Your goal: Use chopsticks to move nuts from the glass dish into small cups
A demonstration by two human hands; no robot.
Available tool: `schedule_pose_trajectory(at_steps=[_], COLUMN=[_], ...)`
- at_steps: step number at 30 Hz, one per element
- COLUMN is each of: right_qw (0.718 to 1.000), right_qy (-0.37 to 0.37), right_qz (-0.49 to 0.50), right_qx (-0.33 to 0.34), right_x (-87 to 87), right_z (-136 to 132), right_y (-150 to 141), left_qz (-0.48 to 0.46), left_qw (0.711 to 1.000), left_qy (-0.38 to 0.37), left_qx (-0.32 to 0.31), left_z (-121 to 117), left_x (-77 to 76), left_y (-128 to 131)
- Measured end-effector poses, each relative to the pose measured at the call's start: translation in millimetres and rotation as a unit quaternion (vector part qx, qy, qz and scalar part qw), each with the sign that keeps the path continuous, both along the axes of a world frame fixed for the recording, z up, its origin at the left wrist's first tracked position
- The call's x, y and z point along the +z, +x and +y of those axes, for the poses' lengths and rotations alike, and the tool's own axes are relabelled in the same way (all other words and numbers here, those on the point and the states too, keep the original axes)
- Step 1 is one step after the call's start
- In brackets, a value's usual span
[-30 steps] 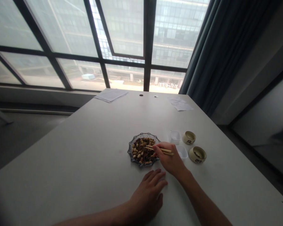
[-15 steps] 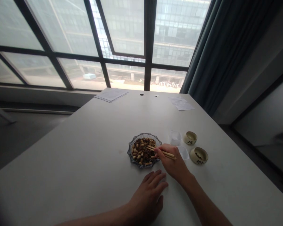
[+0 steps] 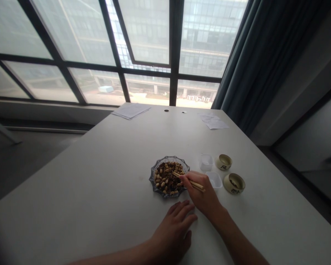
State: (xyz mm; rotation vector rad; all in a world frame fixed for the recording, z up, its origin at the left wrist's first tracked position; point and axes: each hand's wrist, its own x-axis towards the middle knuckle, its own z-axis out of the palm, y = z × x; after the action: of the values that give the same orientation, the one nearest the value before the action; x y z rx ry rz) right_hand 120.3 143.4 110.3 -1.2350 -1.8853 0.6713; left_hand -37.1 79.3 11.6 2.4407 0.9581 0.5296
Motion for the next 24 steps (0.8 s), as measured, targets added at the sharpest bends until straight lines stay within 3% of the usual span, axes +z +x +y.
schedule_pose_trajectory(at_steps=[11,24], right_qw=[0.99,0.993], right_qy=[-0.061,-0.038], right_qz=[0.117,0.089], right_qx=[-0.054,-0.061], right_x=[-23.2,-24.0], right_z=[5.6,3.0], right_y=[4.9,3.0], left_qz=[0.017,0.013], left_qw=[1.0,1.0], left_qy=[0.009,0.017], left_qx=[0.003,0.004], left_z=[-0.9,-0.4], left_x=[-1.6,-6.6], left_y=[-0.6,1.1])
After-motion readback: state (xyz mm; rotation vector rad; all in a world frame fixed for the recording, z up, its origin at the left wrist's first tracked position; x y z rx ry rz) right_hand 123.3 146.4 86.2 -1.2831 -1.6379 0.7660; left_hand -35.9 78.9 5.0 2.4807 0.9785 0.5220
